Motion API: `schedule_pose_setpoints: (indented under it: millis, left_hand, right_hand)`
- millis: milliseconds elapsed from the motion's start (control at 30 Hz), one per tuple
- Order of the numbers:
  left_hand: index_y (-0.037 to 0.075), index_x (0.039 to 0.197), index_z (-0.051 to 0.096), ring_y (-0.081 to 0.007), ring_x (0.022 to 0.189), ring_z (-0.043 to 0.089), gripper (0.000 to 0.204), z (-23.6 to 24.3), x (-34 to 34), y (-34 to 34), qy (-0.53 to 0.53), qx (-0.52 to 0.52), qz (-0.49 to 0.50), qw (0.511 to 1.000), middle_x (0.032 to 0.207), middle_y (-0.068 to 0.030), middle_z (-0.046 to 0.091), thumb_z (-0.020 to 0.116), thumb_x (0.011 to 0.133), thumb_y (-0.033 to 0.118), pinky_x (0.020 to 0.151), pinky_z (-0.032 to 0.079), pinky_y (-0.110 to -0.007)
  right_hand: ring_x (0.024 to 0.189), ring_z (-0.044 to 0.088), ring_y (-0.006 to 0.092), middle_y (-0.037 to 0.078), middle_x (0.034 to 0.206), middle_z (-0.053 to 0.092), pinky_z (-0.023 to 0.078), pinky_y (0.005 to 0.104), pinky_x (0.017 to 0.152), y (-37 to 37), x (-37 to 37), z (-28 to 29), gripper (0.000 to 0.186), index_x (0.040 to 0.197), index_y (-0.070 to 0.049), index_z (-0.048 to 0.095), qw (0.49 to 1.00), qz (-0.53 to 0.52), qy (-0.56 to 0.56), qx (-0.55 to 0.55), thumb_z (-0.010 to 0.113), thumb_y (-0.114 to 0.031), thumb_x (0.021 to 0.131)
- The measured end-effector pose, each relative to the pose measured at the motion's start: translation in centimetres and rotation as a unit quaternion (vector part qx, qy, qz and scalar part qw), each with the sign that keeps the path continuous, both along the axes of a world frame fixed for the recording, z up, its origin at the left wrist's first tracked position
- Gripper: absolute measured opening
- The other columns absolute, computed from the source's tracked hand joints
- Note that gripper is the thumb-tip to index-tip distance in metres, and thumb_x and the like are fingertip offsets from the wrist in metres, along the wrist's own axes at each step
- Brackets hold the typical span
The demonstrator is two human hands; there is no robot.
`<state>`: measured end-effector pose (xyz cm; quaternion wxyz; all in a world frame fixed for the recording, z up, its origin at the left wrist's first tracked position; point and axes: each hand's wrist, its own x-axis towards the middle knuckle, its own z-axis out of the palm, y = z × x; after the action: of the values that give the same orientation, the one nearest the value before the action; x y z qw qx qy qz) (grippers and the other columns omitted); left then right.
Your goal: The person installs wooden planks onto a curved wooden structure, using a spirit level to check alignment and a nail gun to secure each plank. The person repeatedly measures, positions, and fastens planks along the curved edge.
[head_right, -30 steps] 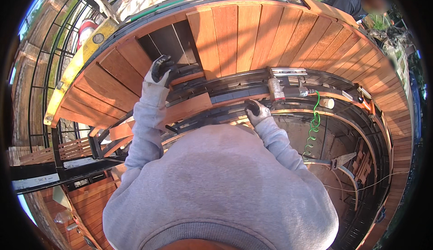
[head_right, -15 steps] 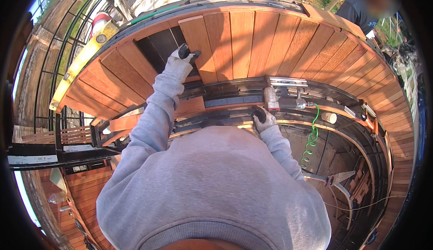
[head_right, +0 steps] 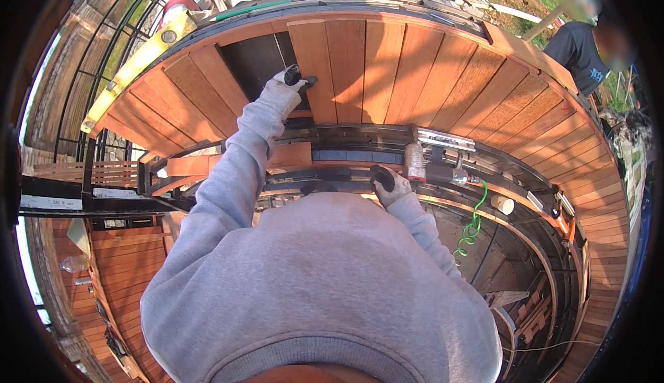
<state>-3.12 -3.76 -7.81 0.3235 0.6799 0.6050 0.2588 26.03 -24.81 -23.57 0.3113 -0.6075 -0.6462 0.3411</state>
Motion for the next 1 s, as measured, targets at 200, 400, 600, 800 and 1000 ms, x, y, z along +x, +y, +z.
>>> schedule_pose_setpoints:
  millis: [200,400,600,800,1000]
  left_hand:
    - [0.003,0.128,0.063,-0.0281,0.111,0.068,0.042,2.7,-3.7,-2.6,-0.008,0.271,0.045,0.962,0.119,-0.0143,0.071,0.076,0.089,0.012,0.099,0.053,-0.034]
    - [0.013,0.124,0.068,-0.0324,0.106,0.068,0.042,14.7,-22.5,1.7,0.145,0.504,0.154,0.838,0.115,-0.0147,0.070,0.079,0.084,0.014,0.095,0.054,-0.040]
    - [0.019,0.137,0.060,-0.0364,0.119,0.063,0.050,16.9,-40.0,5.7,0.432,0.320,0.166,0.827,0.130,-0.0155,0.066,0.072,0.089,0.026,0.101,0.052,-0.042]
    - [0.017,0.126,0.066,-0.0349,0.109,0.068,0.037,20.4,-39.4,4.1,0.523,0.072,0.160,0.834,0.118,-0.0164,0.071,0.064,0.090,0.022,0.091,0.056,-0.043]
    - [0.015,0.124,0.070,-0.0364,0.105,0.067,0.040,20.4,-42.6,3.5,0.453,0.118,0.135,0.873,0.114,-0.0140,0.072,0.076,0.084,0.017,0.092,0.054,-0.042]
  right_hand:
    - [0.102,0.072,0.0278,0.016,0.111,0.074,0.056,0.0347,0.092,1.1,0.0,0.1,0.045,0.131,-0.003,0.063,0.997,0.041,0.058,-0.037,0.068,-0.016,0.088]
    - [0.107,0.071,0.0259,0.016,0.114,0.073,0.056,0.0344,0.093,3.3,-0.7,0.0,0.044,0.129,-0.004,0.064,0.999,0.023,0.040,0.012,0.069,-0.011,0.086]
    - [0.099,0.072,0.0310,0.017,0.106,0.074,0.057,0.0373,0.090,5.5,-4.2,-1.7,0.042,0.125,-0.003,0.066,0.996,-0.005,0.076,0.039,0.071,-0.015,0.085]
    - [0.102,0.072,0.0298,0.018,0.108,0.074,0.056,0.0373,0.090,6.5,-9.3,1.5,0.042,0.125,-0.003,0.065,0.998,0.023,-0.020,0.046,0.071,-0.014,0.086]
    - [0.108,0.071,0.0313,0.020,0.114,0.073,0.055,0.0372,0.094,7.3,-11.4,0.5,0.044,0.127,-0.003,0.066,0.999,0.017,0.005,0.038,0.071,-0.013,0.085]
